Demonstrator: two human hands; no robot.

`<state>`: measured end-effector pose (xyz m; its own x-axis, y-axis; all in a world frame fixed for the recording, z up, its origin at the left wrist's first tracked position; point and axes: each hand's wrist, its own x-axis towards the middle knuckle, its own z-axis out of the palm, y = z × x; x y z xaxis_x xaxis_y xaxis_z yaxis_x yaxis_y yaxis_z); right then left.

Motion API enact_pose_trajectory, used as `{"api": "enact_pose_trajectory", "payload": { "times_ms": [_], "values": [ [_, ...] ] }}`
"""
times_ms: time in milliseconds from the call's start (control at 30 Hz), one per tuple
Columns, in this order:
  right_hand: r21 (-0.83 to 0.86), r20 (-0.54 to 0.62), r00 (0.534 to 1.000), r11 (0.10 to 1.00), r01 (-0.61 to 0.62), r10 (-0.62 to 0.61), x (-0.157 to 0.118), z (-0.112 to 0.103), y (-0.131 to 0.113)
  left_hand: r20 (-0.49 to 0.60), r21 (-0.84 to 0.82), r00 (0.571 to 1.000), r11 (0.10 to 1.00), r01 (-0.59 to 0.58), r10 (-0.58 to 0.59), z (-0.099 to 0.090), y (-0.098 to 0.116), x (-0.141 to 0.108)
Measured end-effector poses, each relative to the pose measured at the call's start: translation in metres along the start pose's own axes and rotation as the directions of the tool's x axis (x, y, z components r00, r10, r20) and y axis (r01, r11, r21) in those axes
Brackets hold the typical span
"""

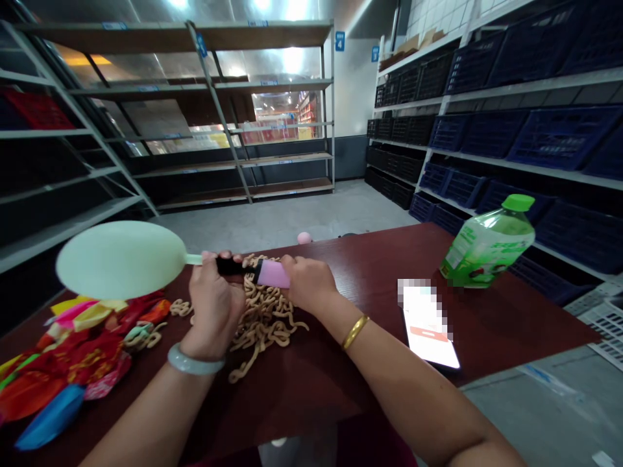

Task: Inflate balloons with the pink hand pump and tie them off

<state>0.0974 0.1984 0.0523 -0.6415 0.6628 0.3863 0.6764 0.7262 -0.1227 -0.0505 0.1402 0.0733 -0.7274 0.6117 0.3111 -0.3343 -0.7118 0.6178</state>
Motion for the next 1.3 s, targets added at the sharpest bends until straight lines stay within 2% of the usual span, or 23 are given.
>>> {"api": "enact_pose_trajectory", "payload": {
  "times_ms": [200, 333, 433, 533, 667, 767, 867, 967, 1167, 1300],
  "values": [
    [-0.071, 0.049, 0.998, 0.997, -0.021, 0.025, 0.006, 0.006, 0.021, -0.168, 0.031, 0.983, 0.997, -0.073, 0.077, -0.033, 0.026, 0.054],
    [-0.101, 0.050, 0.998, 0.995, -0.025, 0.030, 0.005, 0.005, 0.030, -0.218, 0.018, 0.970, 0.995, -0.103, 0.105, -0.043, 0.035, 0.067],
    [-0.114, 0.044, 0.999, 0.993, -0.023, 0.029, 0.003, 0.003, 0.033, -0.185, -0.027, 0.979, 0.996, -0.090, 0.083, -0.038, 0.024, 0.057],
    [-0.123, 0.043, 0.999, 0.992, -0.010, 0.015, 0.001, 0.003, 0.031, -0.159, -0.051, 0.987, 0.998, -0.039, 0.030, -0.027, 0.003, 0.037],
    [-0.095, 0.057, 0.998, 0.995, -0.014, 0.019, -0.002, 0.005, 0.017, -0.078, -0.056, 0.994, 0.996, 0.071, -0.075, -0.011, -0.020, 0.007],
    [-0.046, 0.086, 0.996, 0.999, -0.021, 0.025, -0.004, 0.005, 0.003, -0.042, -0.034, 0.997, 0.997, 0.069, -0.071, -0.001, -0.023, -0.009],
    [0.002, 0.124, 0.992, 0.999, -0.034, 0.033, -0.003, 0.004, -0.006, -0.034, 0.012, 0.998, 0.999, 0.043, -0.043, 0.001, -0.016, -0.009],
    [0.029, 0.150, 0.988, 0.999, -0.038, 0.033, -0.001, 0.003, -0.006, -0.027, 0.022, 1.000, 1.000, 0.003, -0.002, -0.005, -0.001, 0.006],
    [-0.004, 0.172, 0.985, 1.000, -0.010, 0.010, 0.003, 0.003, 0.017, -0.167, 0.003, 0.983, 0.997, -0.081, 0.081, -0.035, 0.034, 0.054],
    [-0.017, 0.171, 0.985, 1.000, -0.005, 0.007, 0.002, 0.005, 0.029, -0.177, -0.005, 0.979, 0.995, -0.105, 0.102, -0.042, 0.038, 0.063]
  ]
}}
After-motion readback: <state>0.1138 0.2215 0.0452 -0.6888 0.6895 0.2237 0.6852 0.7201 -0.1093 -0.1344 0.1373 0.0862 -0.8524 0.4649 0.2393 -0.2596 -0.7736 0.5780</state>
